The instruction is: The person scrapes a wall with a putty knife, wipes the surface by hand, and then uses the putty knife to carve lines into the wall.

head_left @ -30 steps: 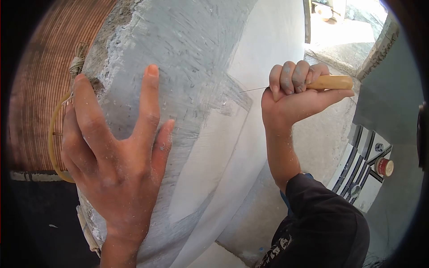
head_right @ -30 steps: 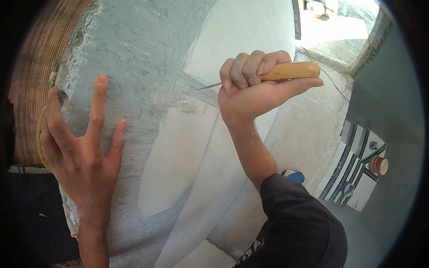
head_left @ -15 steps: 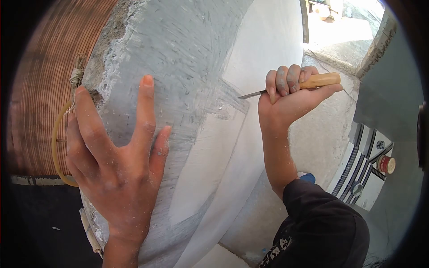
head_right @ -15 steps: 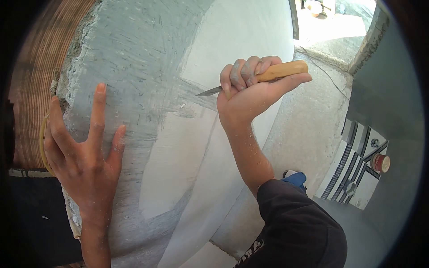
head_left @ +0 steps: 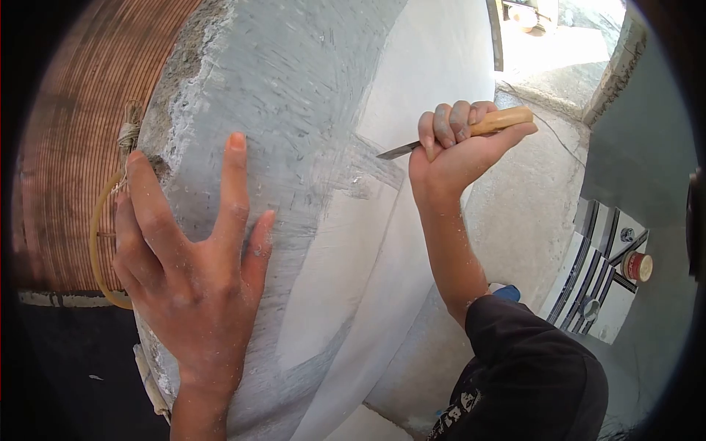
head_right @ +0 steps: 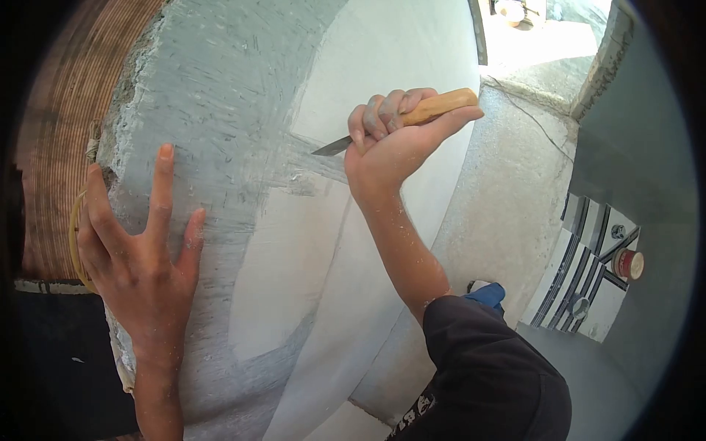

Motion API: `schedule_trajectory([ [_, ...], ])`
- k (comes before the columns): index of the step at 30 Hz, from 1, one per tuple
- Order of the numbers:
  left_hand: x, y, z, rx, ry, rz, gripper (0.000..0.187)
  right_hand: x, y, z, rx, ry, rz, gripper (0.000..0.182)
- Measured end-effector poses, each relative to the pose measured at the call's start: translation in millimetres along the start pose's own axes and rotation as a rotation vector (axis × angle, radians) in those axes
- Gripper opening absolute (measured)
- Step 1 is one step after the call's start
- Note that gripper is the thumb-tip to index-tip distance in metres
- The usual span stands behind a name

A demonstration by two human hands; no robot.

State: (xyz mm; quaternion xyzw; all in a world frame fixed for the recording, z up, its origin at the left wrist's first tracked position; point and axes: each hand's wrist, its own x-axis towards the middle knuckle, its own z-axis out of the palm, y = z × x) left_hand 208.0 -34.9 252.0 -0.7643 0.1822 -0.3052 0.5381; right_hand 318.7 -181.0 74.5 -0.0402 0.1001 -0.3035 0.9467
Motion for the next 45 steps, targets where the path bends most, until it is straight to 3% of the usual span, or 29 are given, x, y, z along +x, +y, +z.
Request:
schedule_trajectory([
  [3,-0.5,0.7,-0.2,0.000,-0.007,-0.008,0.059,-10.4,9.1,0.3,0.016,-0.141,0.027,0.066],
  [6,-0.3,0.6,-1.7,0.012,-0.018,-0.006,0.059,11.5,-3.9,5.7,-0.038,0.063,-0.064,0.069],
  [8,-1.0,1.2,-2.9,0.000,-0.033,-0.015,0.059,-14.5,18.6,5.8,-0.068,-0.081,0.109,0.068],
  [13,-1.4,0.7,-4.0,0.012,-0.048,-0.018,0.058,7.3,-4.9,9.9,-0.006,0.093,-0.066,0.065],
  [16,1.3,2.9,-4.3,-0.009,-0.044,-0.021,0.058,-15.2,9.8,7.8,-0.041,-0.201,0.034,0.069],
  [20,-1.1,0.6,-4.9,-0.001,-0.056,-0.024,0.059,11.8,0.7,-0.1,-0.035,0.007,-0.071,0.070],
  [22,1.5,3.2,-4.7,-0.017,-0.045,-0.025,0.060,-24.9,21.0,3.4,-0.061,-0.208,0.151,0.069],
  [24,-0.1,1.9,-4.6,-0.009,-0.047,-0.024,0.060,-25.9,11.4,-5.3,0.001,-0.281,0.062,0.070],
  [27,-0.6,2.0,-3.7,-0.020,-0.049,-0.030,0.060,-0.5,-3.3,-2.4,0.025,-0.013,-0.072,0.071],
  [30,-0.8,1.4,-2.0,-0.029,-0.025,-0.022,0.059,-20.7,8.9,0.1,0.009,-0.195,0.020,0.071],
  [34,-2.7,4.1,-2.4,-0.050,-0.035,-0.036,0.060,-0.7,-5.4,2.2,0.033,-0.011,-0.090,0.072],
  [36,-3.3,5.1,-1.3,-0.106,-0.012,-0.042,0.062,-23.2,19.9,3.6,0.012,-0.116,0.019,0.071],
  [41,-3.0,7.0,-0.3,-0.179,-0.079,-0.010,0.066,0.0,-5.3,3.1,0.047,0.036,-0.115,0.070],
  [45,-3.9,8.7,1.0,-0.194,-0.064,-0.008,0.068,-17.6,6.3,3.3,0.064,-0.135,0.030,0.071],
])
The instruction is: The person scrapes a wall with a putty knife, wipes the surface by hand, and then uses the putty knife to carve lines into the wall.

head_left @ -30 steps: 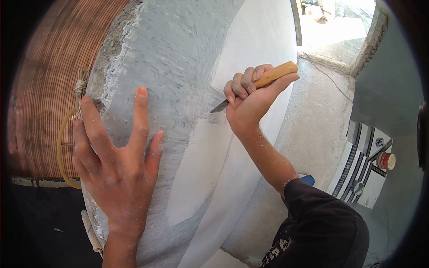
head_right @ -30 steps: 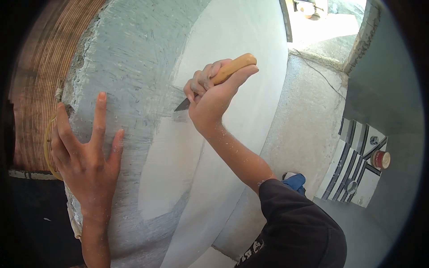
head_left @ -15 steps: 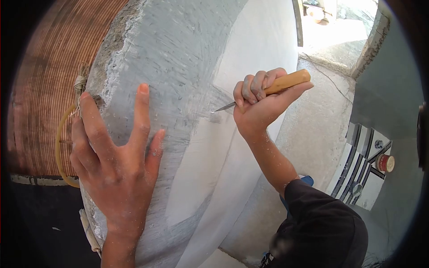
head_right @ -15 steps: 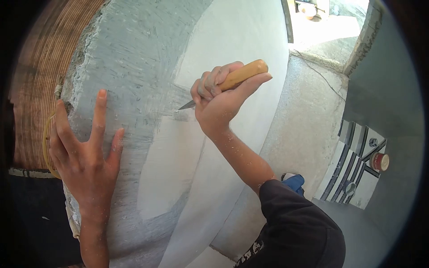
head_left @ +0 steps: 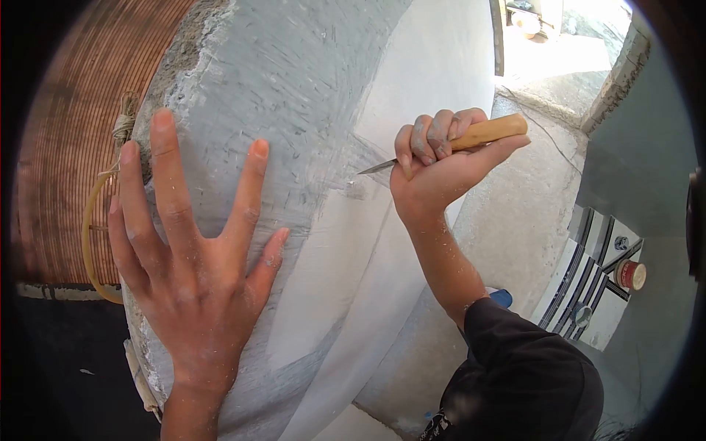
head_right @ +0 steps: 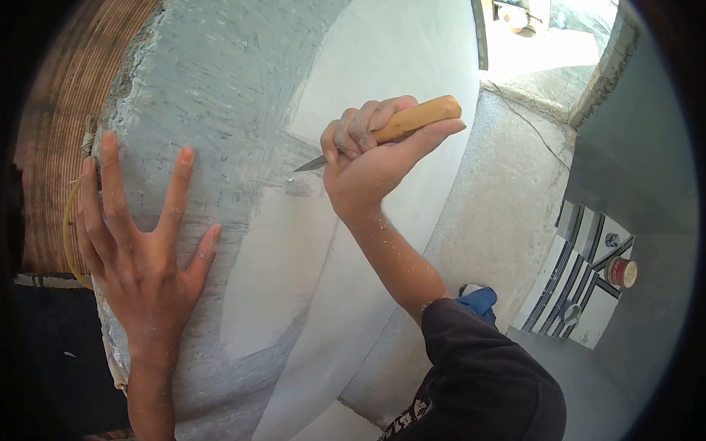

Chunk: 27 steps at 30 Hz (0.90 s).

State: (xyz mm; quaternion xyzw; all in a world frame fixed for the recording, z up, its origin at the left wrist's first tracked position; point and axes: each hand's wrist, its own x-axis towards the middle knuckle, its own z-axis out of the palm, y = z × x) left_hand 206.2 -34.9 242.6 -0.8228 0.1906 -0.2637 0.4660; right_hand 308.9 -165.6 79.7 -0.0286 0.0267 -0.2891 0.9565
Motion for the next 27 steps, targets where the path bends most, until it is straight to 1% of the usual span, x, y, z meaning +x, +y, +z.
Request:
schedule_trajectory([
  [3,-1.2,0.1,2.2,0.010,0.011,-0.002,0.068,15.0,-12.8,-1.8,-0.049,0.122,-0.138,0.072],
  [4,-1.7,1.3,2.9,0.008,0.011,-0.003,0.068,7.0,3.1,-2.6,-0.032,0.064,-0.096,0.072],
  [5,-1.5,1.1,3.2,0.009,0.014,-0.002,0.068,-5.5,14.9,-3.5,-0.062,0.039,-0.004,0.072],
  [7,1.4,1.1,2.9,0.013,0.024,-0.007,0.068,-1.6,4.2,-4.6,-0.071,-0.048,-0.001,0.072],
  [10,0.9,2.0,2.1,0.013,0.017,-0.007,0.068,11.7,-9.7,-1.2,-0.038,0.136,-0.099,0.072],
  [13,1.8,1.9,3.4,0.021,0.026,-0.004,0.068,-1.0,6.6,-0.9,-0.033,0.027,0.025,0.071],
  [16,-0.1,2.1,4.1,0.034,0.022,-0.004,0.067,11.3,-4.9,0.5,-0.051,0.090,-0.026,0.072],
  [19,0.3,2.5,5.1,0.040,0.024,-0.014,0.066,-3.5,10.2,1.7,-0.024,0.042,0.083,0.072],
  [20,0.4,2.2,4.7,0.043,0.022,-0.010,0.064,-4.6,7.5,-0.7,-0.038,-0.016,0.019,0.072],
  [23,1.7,2.9,5.1,0.060,0.034,-0.005,0.061,7.0,-7.3,4.9,0.010,0.037,-0.008,0.073],
  [26,0.0,2.1,6.7,0.077,0.034,-0.005,0.058,2.9,10.3,3.3,-0.032,0.056,-0.013,0.066],
  [27,1.2,2.8,7.2,0.078,0.040,-0.004,0.058,2.3,8.0,2.3,-0.041,0.001,-0.036,0.066],
])
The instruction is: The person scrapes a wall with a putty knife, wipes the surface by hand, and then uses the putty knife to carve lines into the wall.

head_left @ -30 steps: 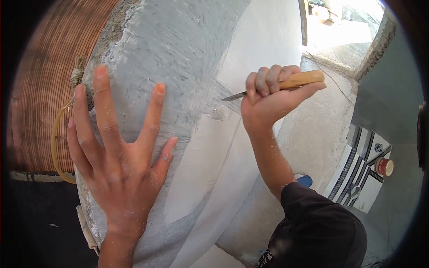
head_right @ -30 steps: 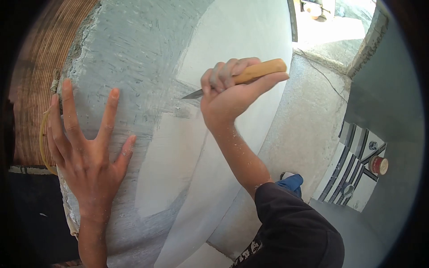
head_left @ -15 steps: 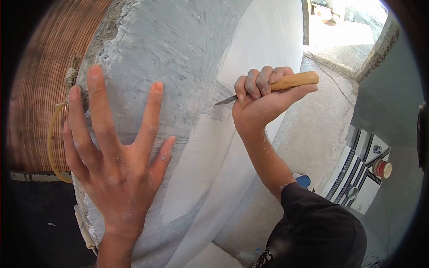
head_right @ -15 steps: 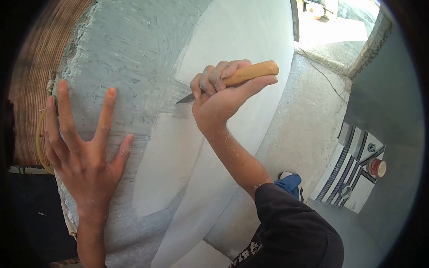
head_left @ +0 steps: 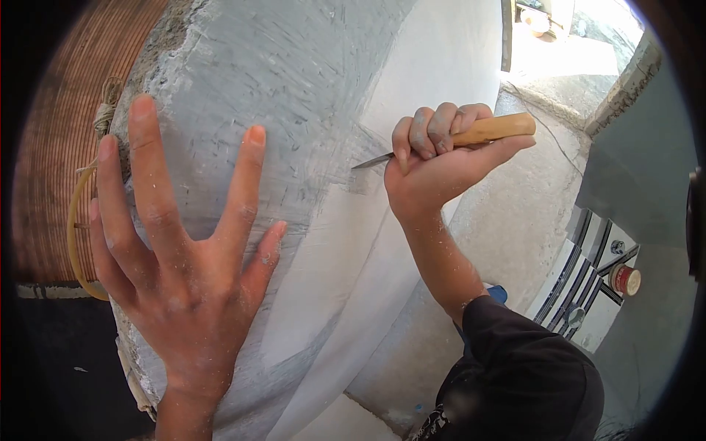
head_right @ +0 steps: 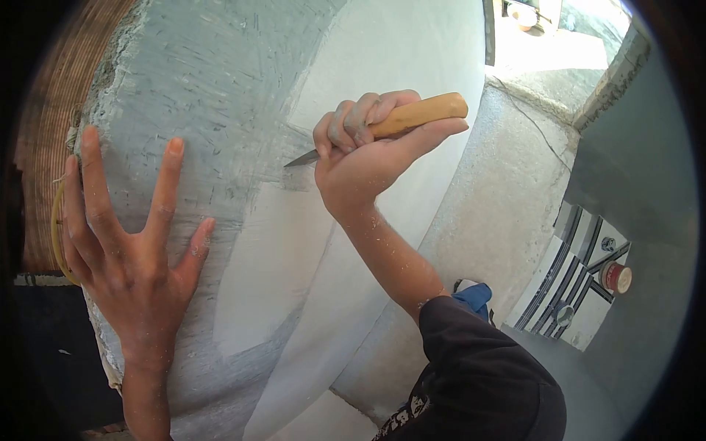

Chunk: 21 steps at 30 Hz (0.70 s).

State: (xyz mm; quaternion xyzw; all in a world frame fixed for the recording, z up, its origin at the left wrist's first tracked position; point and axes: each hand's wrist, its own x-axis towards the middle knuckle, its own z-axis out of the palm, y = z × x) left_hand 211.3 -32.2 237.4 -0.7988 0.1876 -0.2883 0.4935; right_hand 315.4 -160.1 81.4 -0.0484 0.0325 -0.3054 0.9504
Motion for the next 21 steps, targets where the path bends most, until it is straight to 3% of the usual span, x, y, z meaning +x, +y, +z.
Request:
schedule_trajectory([
  [2,1.5,1.0,0.4,0.007,0.009,-0.002,0.058,-1.4,-3.4,-1.3,-0.011,-0.119,-0.041,0.067],
  [6,-0.9,-0.1,0.9,0.004,0.012,0.005,0.058,4.1,3.4,-2.9,0.032,0.025,0.035,0.073],
  [7,-0.3,0.1,1.0,0.001,0.014,0.005,0.059,-2.1,8.1,-4.7,-0.001,-0.068,0.043,0.072],
  [13,-2.5,0.7,1.5,-0.025,-0.001,-0.012,0.062,8.0,-5.6,-0.9,0.013,-0.024,-0.008,0.072],
  [16,-1.4,0.4,0.9,-0.027,0.005,0.001,0.064,0.5,-0.6,-3.5,-0.005,-0.131,0.050,0.072],
  [20,-1.6,-2.1,-1.7,-0.013,0.009,0.031,0.067,14.2,-14.8,0.3,0.030,-0.042,-0.062,0.073],
  [21,-1.7,-2.0,-1.6,-0.020,0.009,0.030,0.068,5.2,-2.0,1.6,0.004,-0.120,-0.031,0.074],
])
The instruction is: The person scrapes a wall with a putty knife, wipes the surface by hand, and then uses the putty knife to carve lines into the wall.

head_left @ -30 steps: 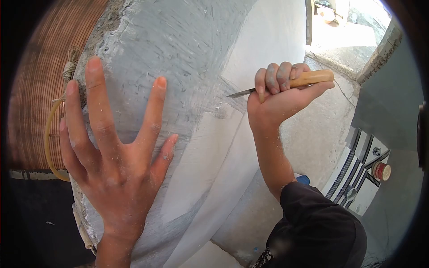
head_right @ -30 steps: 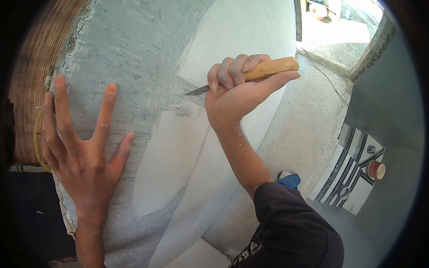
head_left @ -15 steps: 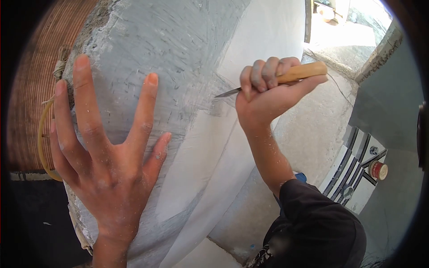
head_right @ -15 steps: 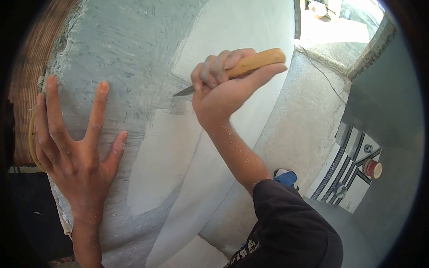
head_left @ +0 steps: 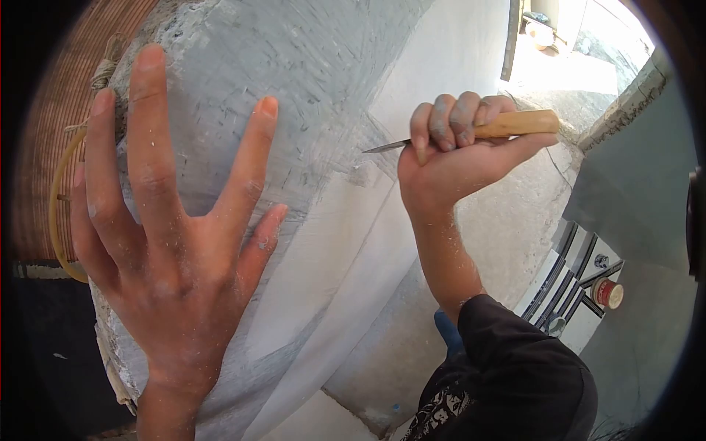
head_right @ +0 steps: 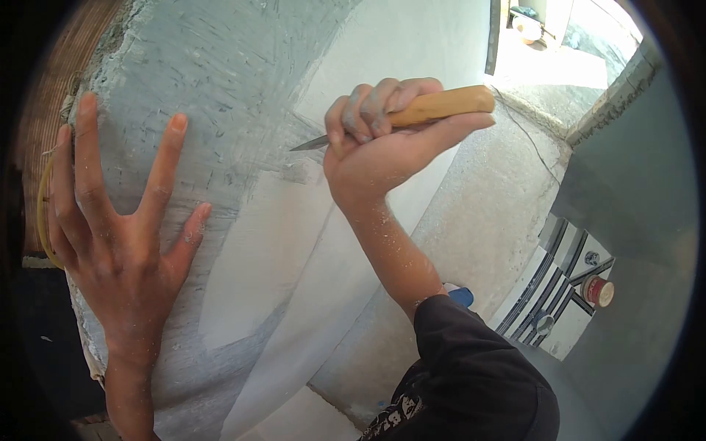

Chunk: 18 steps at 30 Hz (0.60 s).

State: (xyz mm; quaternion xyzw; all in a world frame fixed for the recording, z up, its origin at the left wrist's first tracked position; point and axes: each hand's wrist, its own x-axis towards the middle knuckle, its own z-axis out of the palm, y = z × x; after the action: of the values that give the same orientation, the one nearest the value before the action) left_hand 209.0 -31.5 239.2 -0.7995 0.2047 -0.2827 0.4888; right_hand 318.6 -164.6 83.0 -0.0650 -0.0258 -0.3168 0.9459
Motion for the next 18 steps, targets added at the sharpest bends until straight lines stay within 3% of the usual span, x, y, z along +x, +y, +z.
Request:
schedule_trajectory([
  [3,0.2,-2.5,1.0,-0.017,0.000,-0.001,0.071,-5.9,3.3,-0.3,-0.049,-0.085,0.045,0.074],
  [7,1.6,-4.6,4.3,-0.040,0.016,0.014,0.072,10.7,-12.9,-3.5,-0.012,0.051,-0.024,0.067],
  [11,2.4,-4.7,3.4,-0.056,0.039,0.021,0.073,-8.3,5.5,-6.2,-0.035,-0.169,0.033,0.065],
  [15,0.5,-5.6,2.8,-0.053,0.052,0.028,0.074,3.2,-12.0,-5.8,0.026,-0.021,-0.030,0.065],
  [18,0.0,-3.1,2.9,-0.051,0.056,0.026,0.075,-9.3,-0.4,-3.2,-0.014,-0.120,0.018,0.065],
])
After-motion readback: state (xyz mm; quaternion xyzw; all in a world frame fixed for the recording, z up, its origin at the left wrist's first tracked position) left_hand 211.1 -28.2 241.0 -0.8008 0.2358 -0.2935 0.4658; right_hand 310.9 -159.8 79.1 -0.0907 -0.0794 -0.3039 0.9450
